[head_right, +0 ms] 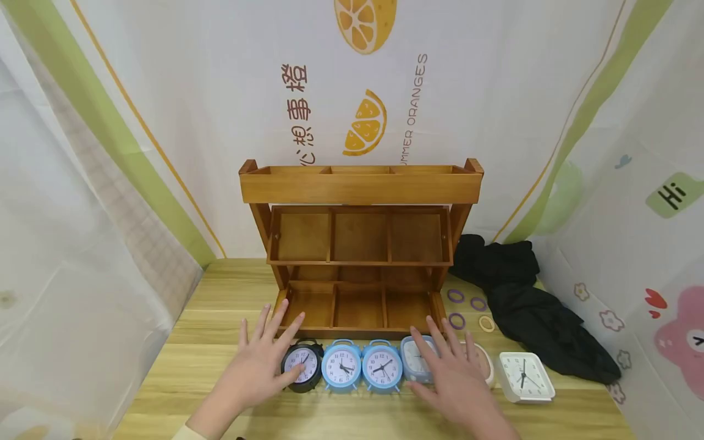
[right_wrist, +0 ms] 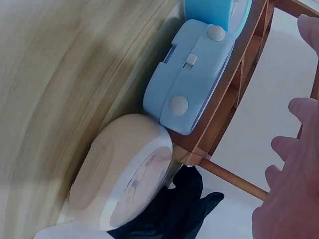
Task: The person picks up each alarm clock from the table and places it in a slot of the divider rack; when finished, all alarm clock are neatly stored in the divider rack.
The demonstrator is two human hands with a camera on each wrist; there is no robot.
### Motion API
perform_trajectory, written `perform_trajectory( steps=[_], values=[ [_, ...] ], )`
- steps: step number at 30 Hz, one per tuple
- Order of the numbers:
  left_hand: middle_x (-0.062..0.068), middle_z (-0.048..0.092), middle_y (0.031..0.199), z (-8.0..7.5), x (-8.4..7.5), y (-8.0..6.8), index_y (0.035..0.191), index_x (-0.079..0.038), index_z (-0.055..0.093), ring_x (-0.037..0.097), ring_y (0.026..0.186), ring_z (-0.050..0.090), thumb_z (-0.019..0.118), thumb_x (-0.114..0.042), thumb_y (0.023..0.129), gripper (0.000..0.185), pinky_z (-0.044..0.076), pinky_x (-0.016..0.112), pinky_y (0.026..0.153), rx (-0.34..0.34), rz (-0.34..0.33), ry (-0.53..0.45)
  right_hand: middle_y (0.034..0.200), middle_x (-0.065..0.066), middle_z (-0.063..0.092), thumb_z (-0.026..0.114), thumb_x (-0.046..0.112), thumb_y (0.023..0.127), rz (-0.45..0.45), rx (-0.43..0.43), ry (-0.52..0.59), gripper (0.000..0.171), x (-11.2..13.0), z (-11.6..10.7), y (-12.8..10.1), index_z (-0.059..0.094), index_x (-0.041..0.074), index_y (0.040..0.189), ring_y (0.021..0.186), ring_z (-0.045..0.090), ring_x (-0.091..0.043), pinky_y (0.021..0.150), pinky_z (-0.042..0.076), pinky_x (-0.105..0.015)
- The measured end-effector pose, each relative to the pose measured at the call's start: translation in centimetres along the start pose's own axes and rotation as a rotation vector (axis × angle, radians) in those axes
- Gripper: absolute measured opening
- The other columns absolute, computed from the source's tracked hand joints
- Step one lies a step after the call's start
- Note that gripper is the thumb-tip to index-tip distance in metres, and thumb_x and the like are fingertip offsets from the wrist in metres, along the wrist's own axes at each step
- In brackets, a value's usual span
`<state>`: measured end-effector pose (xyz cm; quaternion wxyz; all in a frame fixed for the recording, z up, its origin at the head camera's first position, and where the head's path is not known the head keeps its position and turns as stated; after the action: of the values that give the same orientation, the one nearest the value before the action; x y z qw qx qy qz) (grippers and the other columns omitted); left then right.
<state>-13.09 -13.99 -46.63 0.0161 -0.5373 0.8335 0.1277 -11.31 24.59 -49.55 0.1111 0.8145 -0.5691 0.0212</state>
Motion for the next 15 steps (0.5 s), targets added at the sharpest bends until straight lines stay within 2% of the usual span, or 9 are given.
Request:
perform_trajectory(
  steps=[2, 5, 8, 11, 15],
  values=[
    [0.010, 0.001, 0.176, -0.8, -0.5, 0.2, 0.168, -0.030, 0.025, 0.046, 0.158, 0.005, 0.064, -0.063, 0.094, 0.089, 0.005, 0.081, 0.113, -0.028, -0.001, -0.022, 0.172, -0.013, 0.022, 0.073, 0.064, 0.088, 0.004, 0.002, -0.006, 0.092, 0.1, 0.1, 0.2, 0.033, 0.034, 0.165, 0.156, 0.017, -0.046, 0.114, 0.014, -0.078],
    [0.007, -0.004, 0.176, -2.3, -1.3, 0.6, 0.169, -0.033, 0.017, 0.043, 0.159, 0.001, 0.064, -0.061, 0.095, 0.092, 0.003, 0.081, 0.113, -0.075, 0.013, -0.064, 0.173, -0.013, 0.020, 0.072, 0.064, 0.089, 0.014, -0.001, 0.024, 0.091, 0.3, 0.4, 0.6, 0.034, 0.031, 0.165, 0.157, 0.015, -0.046, 0.115, 0.011, -0.078],
    [0.004, -0.003, 0.176, -3.6, -2.1, 0.9, 0.169, -0.034, 0.014, 0.040, 0.160, 0.003, 0.064, -0.058, 0.097, 0.091, 0.007, 0.078, 0.116, -0.109, 0.043, -0.123, 0.173, -0.013, 0.020, 0.074, 0.062, 0.089, 0.027, -0.002, 0.074, 0.091, 0.7, 0.7, 0.9, 0.035, 0.029, 0.165, 0.157, 0.014, -0.046, 0.116, 0.006, -0.078],
    [0.001, 0.008, 0.176, -4.5, -3.0, 0.8, 0.168, -0.029, 0.022, 0.036, 0.158, 0.014, 0.065, -0.051, 0.098, 0.085, 0.023, 0.072, 0.116, -0.149, 0.071, -0.244, 0.173, -0.011, 0.022, 0.075, 0.061, 0.088, 0.033, -0.013, 0.089, 0.091, 1.5, 1.2, 1.4, 0.037, 0.028, 0.164, 0.156, 0.016, -0.046, 0.115, 0.008, -0.079],
    [-0.004, 0.023, 0.171, -5.2, -4.7, 0.5, 0.164, -0.028, 0.034, 0.029, 0.151, 0.029, 0.069, -0.040, 0.098, 0.076, 0.044, 0.063, 0.106, -0.196, 0.104, -0.425, 0.171, -0.010, 0.027, 0.076, 0.061, 0.087, 0.034, -0.029, 0.091, 0.091, 3.0, 2.3, 2.0, 0.040, 0.025, 0.163, 0.154, 0.021, -0.046, 0.112, 0.015, -0.081]
  ],
)
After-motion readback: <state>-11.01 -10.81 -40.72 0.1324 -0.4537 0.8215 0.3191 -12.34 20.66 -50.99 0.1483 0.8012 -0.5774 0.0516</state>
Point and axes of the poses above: each hand's wrist, its own y-axis towards the middle knuckle, its own z-axis out of the palm, x = y × z, the point moved 1 cm from there along y, towards the middle knuckle
